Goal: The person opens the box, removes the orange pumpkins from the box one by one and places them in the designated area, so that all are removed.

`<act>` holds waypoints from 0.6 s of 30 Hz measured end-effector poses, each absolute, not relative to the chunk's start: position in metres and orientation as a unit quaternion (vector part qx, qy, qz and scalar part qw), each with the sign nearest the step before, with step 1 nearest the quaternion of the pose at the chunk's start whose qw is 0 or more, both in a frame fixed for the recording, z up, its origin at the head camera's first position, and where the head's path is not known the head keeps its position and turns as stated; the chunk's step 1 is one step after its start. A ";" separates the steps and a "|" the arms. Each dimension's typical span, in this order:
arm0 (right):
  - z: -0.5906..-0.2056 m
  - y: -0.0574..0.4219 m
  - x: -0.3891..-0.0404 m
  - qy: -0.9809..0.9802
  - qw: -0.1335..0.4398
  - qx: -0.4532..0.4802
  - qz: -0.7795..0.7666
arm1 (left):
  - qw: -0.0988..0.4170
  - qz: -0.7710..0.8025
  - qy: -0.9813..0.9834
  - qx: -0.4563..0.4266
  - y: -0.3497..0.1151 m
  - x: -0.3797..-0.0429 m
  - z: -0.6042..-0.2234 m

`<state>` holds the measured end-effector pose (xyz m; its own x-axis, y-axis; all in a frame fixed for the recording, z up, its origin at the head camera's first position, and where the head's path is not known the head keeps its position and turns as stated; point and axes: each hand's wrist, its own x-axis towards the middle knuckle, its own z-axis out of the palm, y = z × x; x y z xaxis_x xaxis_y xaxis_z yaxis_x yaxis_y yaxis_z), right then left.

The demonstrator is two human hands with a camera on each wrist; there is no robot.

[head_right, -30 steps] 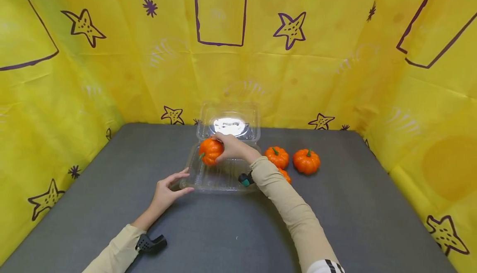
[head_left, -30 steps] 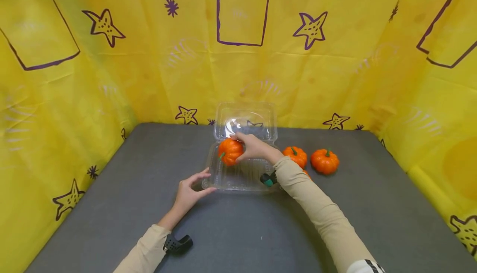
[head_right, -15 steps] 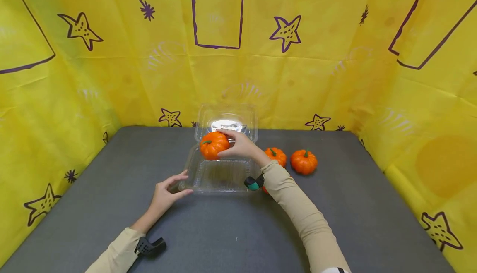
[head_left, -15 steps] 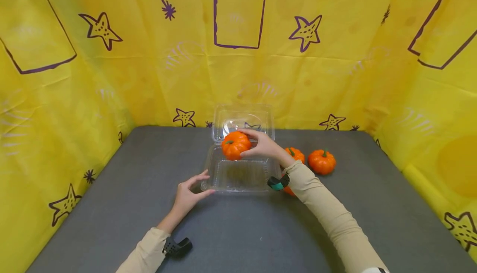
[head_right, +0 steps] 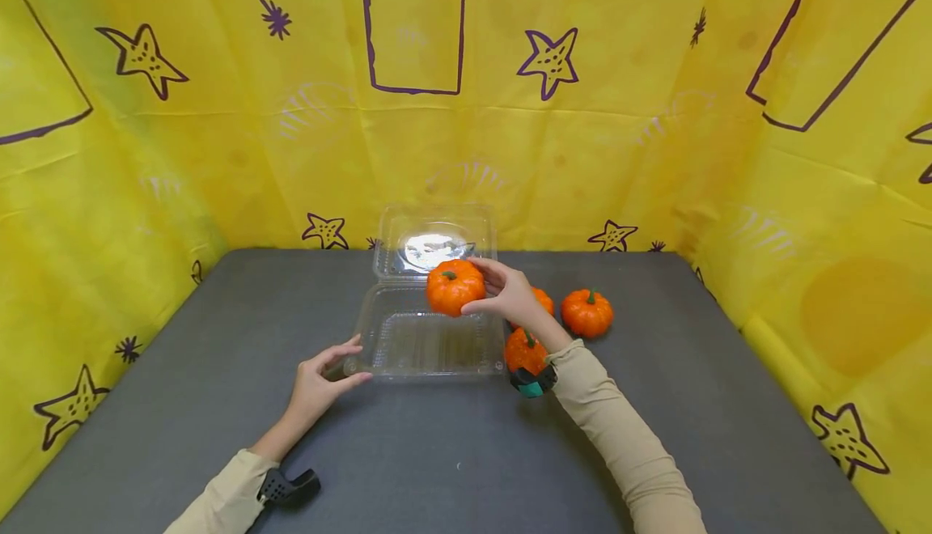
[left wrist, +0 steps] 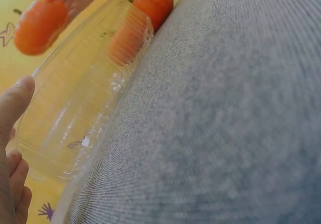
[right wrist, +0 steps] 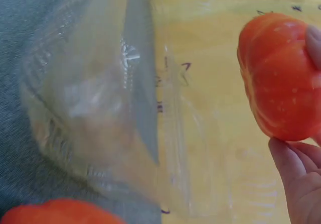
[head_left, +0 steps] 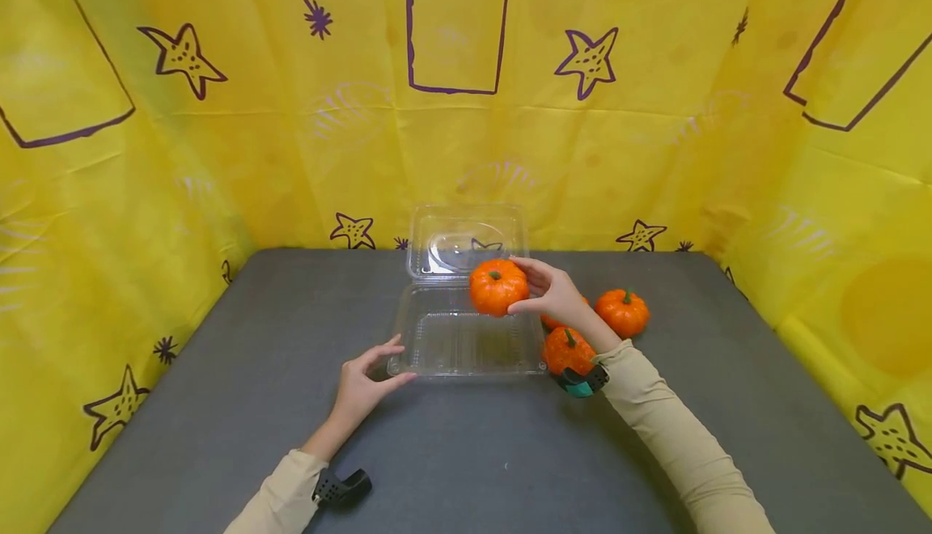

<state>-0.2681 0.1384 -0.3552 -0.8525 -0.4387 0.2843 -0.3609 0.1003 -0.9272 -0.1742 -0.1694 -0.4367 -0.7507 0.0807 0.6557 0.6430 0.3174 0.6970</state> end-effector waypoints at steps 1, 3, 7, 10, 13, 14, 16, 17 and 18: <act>-0.356 0.142 -0.266 0.741 0.025 -0.266 -0.616 | 0.262 -0.535 -0.768 -0.235 -0.169 -0.174 -0.437; -0.358 0.150 -0.262 0.741 0.011 -0.260 -0.619 | 0.262 -0.536 -0.768 -0.234 -0.169 -0.174 -0.437; -0.360 0.164 -0.256 0.731 0.003 -0.257 -0.632 | 0.260 -0.536 -0.768 -0.235 -0.169 -0.174 -0.437; -0.361 0.175 -0.250 0.733 0.003 -0.251 -0.633 | 0.259 -0.535 -0.769 -0.234 -0.169 -0.174 -0.437; -0.361 0.186 -0.243 0.751 -0.009 -0.238 -0.616 | 0.260 -0.535 -0.770 -0.232 -0.169 -0.173 -0.437; -0.361 0.191 -0.240 0.755 -0.014 -0.236 -0.612 | 0.260 -0.535 -0.770 -0.232 -0.169 -0.173 -0.437; -0.362 0.199 -0.235 0.760 -0.024 -0.236 -0.605 | 0.260 -0.535 -0.769 -0.233 -0.169 -0.173 -0.436; -0.362 0.204 -0.233 0.760 -0.030 -0.239 -0.604 | 0.261 -0.535 -0.769 -0.233 -0.169 -0.173 -0.436; -0.362 0.208 -0.230 0.758 -0.038 -0.244 -0.604 | 0.261 -0.536 -0.768 -0.233 -0.169 -0.173 -0.436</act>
<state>-0.2303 0.2079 -0.3624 -0.8784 -0.3237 0.3515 -0.4151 0.1523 -0.8970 -0.1732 -0.1695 -0.4357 -0.7549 0.0785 0.6511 0.6382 0.3166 0.7017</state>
